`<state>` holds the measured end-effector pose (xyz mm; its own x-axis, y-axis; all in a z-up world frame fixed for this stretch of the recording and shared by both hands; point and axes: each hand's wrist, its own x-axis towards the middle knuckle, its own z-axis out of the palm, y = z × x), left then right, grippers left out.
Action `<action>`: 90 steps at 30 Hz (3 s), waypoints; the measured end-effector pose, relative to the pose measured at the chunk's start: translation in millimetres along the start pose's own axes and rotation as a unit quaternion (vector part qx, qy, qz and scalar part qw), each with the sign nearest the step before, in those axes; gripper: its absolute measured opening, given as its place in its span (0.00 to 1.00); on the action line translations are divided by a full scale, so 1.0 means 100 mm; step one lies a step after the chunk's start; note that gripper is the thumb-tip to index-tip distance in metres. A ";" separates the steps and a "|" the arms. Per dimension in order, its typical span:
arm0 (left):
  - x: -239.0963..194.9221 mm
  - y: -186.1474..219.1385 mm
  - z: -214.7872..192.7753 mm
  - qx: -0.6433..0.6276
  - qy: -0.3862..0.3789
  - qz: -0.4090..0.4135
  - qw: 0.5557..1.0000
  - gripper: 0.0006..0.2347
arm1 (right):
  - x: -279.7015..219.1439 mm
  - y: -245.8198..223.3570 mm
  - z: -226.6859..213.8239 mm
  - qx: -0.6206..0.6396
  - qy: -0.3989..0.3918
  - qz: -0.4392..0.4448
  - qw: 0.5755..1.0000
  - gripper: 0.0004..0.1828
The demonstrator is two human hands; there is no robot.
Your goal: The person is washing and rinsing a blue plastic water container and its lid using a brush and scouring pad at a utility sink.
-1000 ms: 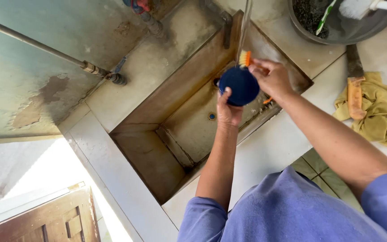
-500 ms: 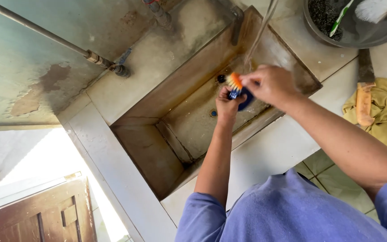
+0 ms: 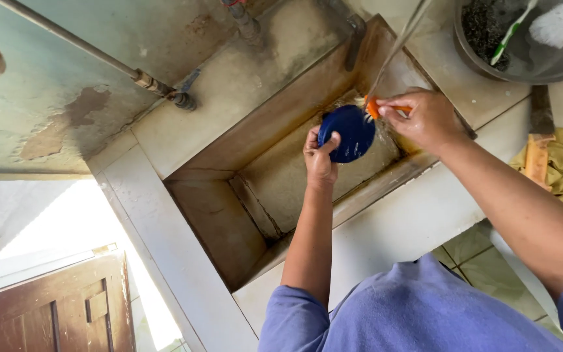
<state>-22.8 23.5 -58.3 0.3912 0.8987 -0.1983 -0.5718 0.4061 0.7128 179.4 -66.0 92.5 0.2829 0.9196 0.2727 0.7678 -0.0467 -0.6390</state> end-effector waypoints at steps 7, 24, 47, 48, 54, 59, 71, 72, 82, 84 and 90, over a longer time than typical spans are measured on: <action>0.30 -0.08 -0.01 -0.236 0.089 -0.078 0.965 0.18 | -0.30 -0.44 0.22 0.037 0.003 0.111 0.993 0.11; 0.69 -0.74 -0.21 -0.384 0.152 -0.180 0.893 0.18 | -0.35 -0.42 0.40 0.062 0.033 0.194 0.979 0.08; 0.81 -0.43 0.06 -0.321 0.169 -0.243 0.900 0.26 | -0.53 -0.01 0.09 -0.130 0.099 -0.122 0.979 0.10; 0.81 -0.49 0.07 -0.339 0.168 -0.249 0.891 0.26 | -0.50 -0.16 0.10 -0.159 0.085 -0.179 0.967 0.10; 0.69 -0.55 -0.01 -0.317 0.151 -0.222 0.910 0.27 | -0.55 0.38 0.12 -0.101 0.115 -0.082 0.985 0.13; 0.49 -0.20 0.44 -0.247 0.118 -0.215 0.938 0.32 | -0.41 -0.52 0.22 -0.139 0.073 -0.083 0.984 0.14; 0.55 -0.43 0.22 -0.181 0.057 -0.206 0.960 0.27 | -0.38 -0.68 0.23 -0.121 0.067 -0.080 0.987 0.16; 0.52 -0.50 0.25 -0.132 0.031 -0.211 0.968 0.33 | -0.29 -0.76 0.28 -0.149 0.082 -0.057 0.984 0.15; 0.06 0.21 0.52 -0.098 0.033 -0.225 0.969 0.50 | -0.29 -0.93 0.28 -0.212 -0.028 -0.025 0.976 0.08; 0.11 -0.29 0.26 -0.083 -0.064 -0.154 0.983 0.58 | -0.12 -0.98 0.29 -0.226 0.003 -0.009 0.974 0.10; -0.15 -0.03 0.70 -0.013 -0.099 -0.186 0.977 0.54 | 0.12 -0.70 0.28 -0.176 0.072 -0.034 0.981 0.08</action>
<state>23.1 -3.0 -10.0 0.7058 0.6396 -0.3047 -0.3810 0.7052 0.5979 113.0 -40.5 120.8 0.2826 0.8622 0.4205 0.9315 -0.1422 -0.3347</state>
